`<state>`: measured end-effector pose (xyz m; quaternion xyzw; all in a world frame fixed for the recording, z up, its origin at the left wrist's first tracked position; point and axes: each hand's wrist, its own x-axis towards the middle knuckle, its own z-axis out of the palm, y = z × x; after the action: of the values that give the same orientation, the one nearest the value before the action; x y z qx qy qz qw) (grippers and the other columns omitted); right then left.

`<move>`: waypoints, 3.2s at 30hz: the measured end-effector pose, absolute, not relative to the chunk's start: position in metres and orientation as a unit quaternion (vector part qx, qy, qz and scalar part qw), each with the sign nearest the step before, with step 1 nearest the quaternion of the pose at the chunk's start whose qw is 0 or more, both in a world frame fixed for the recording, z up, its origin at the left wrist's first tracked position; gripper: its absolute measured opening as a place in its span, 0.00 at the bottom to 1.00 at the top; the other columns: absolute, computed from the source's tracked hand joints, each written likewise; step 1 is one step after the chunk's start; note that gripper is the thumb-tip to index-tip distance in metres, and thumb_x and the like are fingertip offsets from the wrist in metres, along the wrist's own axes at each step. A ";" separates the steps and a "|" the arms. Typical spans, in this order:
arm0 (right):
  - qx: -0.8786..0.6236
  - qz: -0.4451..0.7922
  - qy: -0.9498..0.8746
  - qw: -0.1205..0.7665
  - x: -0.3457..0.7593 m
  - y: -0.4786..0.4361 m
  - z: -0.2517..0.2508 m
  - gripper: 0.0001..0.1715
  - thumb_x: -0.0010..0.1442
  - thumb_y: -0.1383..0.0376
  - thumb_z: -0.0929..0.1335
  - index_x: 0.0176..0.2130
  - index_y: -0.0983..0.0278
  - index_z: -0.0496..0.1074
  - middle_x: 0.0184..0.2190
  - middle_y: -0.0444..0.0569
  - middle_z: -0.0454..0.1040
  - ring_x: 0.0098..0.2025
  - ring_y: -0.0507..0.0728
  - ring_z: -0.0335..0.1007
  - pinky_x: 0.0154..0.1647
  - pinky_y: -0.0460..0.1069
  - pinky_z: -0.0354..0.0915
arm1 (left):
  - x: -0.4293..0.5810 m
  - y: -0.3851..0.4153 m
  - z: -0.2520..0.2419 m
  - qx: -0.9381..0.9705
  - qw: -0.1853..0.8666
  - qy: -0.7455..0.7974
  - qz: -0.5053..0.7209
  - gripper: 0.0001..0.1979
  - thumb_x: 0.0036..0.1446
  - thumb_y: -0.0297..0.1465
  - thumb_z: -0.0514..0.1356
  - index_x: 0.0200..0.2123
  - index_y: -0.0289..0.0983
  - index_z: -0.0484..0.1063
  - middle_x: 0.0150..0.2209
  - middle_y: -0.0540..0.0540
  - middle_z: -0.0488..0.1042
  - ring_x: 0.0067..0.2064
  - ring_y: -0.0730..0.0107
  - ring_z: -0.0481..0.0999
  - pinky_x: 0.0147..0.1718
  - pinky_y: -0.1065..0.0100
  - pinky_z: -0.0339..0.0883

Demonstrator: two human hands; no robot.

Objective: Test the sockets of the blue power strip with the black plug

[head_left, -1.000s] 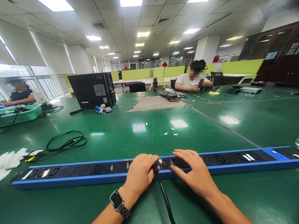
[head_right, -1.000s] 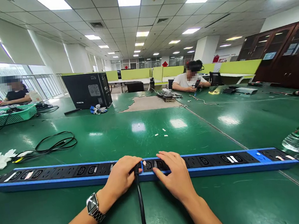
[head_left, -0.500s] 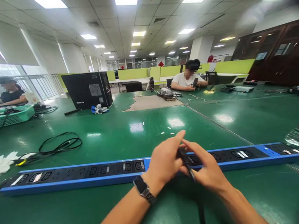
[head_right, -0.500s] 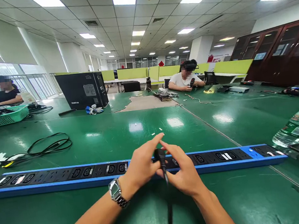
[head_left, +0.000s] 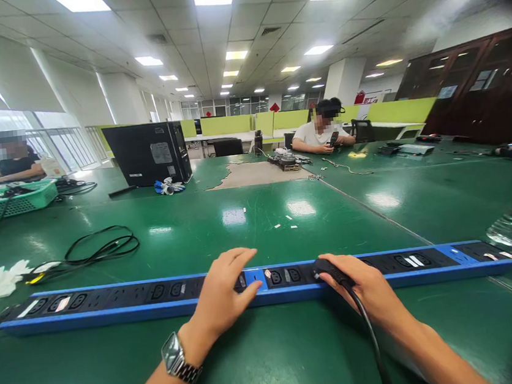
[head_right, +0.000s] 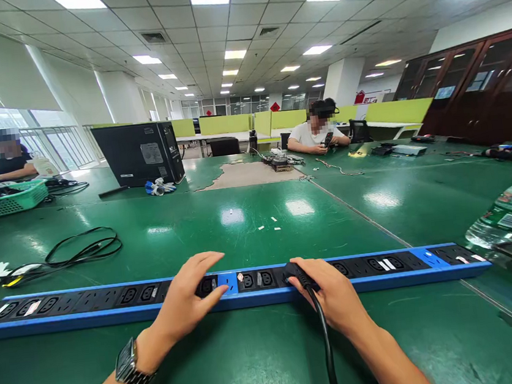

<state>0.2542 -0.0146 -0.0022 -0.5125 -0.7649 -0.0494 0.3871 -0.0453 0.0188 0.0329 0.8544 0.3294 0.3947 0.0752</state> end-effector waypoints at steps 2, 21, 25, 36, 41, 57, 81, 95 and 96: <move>-0.519 -0.027 -0.764 0.383 0.257 -0.013 0.000 0.17 0.63 0.55 0.66 0.48 0.60 0.73 0.43 0.52 0.79 0.44 0.59 0.76 0.45 0.54 0.72 | -0.062 0.015 0.022 0.837 0.051 0.354 0.414 0.19 0.59 0.29 0.61 0.54 0.40 0.68 0.49 0.41 0.75 0.50 0.58 0.74 0.50 0.53 0.69; -0.551 -0.166 -0.729 0.371 0.260 -0.025 -0.026 0.33 0.58 0.55 0.66 0.60 0.56 0.62 0.57 0.55 0.69 0.56 0.66 0.65 0.58 0.67 0.57 | 0.079 0.004 0.018 0.890 0.033 0.362 0.275 0.18 0.61 0.34 0.61 0.54 0.40 0.67 0.47 0.44 0.75 0.49 0.58 0.70 0.47 0.56 0.68; -0.539 -0.151 -0.729 0.394 0.259 -0.029 -0.024 0.27 0.58 0.57 0.66 0.56 0.55 0.65 0.55 0.52 0.70 0.56 0.66 0.65 0.55 0.65 0.60 | 0.085 0.012 0.016 0.907 0.010 0.340 0.250 0.10 0.66 0.28 0.52 0.48 0.39 0.70 0.41 0.45 0.76 0.43 0.62 0.72 0.42 0.60 0.68; -0.528 -0.131 -0.738 0.400 0.247 -0.028 -0.023 0.22 0.59 0.58 0.66 0.53 0.56 0.67 0.52 0.51 0.72 0.53 0.64 0.67 0.52 0.63 0.62 | 0.071 0.015 0.007 0.906 -0.022 0.320 0.275 0.11 0.66 0.26 0.51 0.47 0.37 0.70 0.39 0.44 0.75 0.41 0.63 0.73 0.41 0.61 0.70; -0.532 -0.130 -0.715 0.434 0.245 -0.025 -0.022 0.21 0.60 0.59 0.65 0.53 0.58 0.67 0.50 0.53 0.73 0.52 0.64 0.68 0.52 0.62 0.63 | 0.079 0.011 0.014 0.896 -0.043 0.295 0.329 0.14 0.67 0.27 0.47 0.47 0.35 0.72 0.42 0.40 0.76 0.43 0.61 0.74 0.42 0.60 0.72; -0.526 -0.108 -0.710 0.455 0.223 -0.026 -0.013 0.17 0.60 0.60 0.66 0.50 0.58 0.69 0.46 0.51 0.75 0.48 0.62 0.70 0.50 0.59 0.64 | -0.057 0.021 0.010 0.827 0.094 0.309 0.460 0.17 0.58 0.19 0.54 0.46 0.39 0.74 0.44 0.44 0.80 0.46 0.65 0.79 0.46 0.62 0.74; -0.464 -0.064 -0.687 0.555 0.147 0.006 0.028 0.14 0.63 0.59 0.67 0.48 0.60 0.71 0.42 0.50 0.77 0.43 0.57 0.74 0.45 0.53 0.69 | -0.067 0.011 0.008 0.856 0.073 0.347 0.376 0.37 0.58 0.31 0.62 0.66 0.42 0.49 0.56 0.40 0.70 0.55 0.57 0.70 0.54 0.54 0.66; -0.534 -0.075 -0.757 0.369 0.229 -0.010 -0.014 0.16 0.61 0.57 0.67 0.48 0.58 0.72 0.41 0.49 0.79 0.41 0.59 0.72 0.46 0.58 0.67 | 0.023 0.009 0.021 0.882 0.104 0.313 0.336 0.20 0.58 0.28 0.60 0.55 0.37 0.67 0.49 0.43 0.75 0.49 0.59 0.71 0.49 0.57 0.67; -0.534 -0.078 -0.758 0.367 0.231 -0.012 -0.016 0.19 0.60 0.56 0.68 0.51 0.57 0.70 0.42 0.49 0.78 0.42 0.60 0.72 0.48 0.60 0.66 | 0.033 0.010 0.023 0.889 0.105 0.314 0.317 0.21 0.58 0.28 0.60 0.56 0.38 0.66 0.50 0.43 0.74 0.50 0.59 0.71 0.49 0.57 0.67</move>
<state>0.2311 -0.0123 -0.0159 -0.5343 -0.7576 -0.0777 0.3668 0.0329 0.0097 0.0228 0.8890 0.3136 0.3167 0.1055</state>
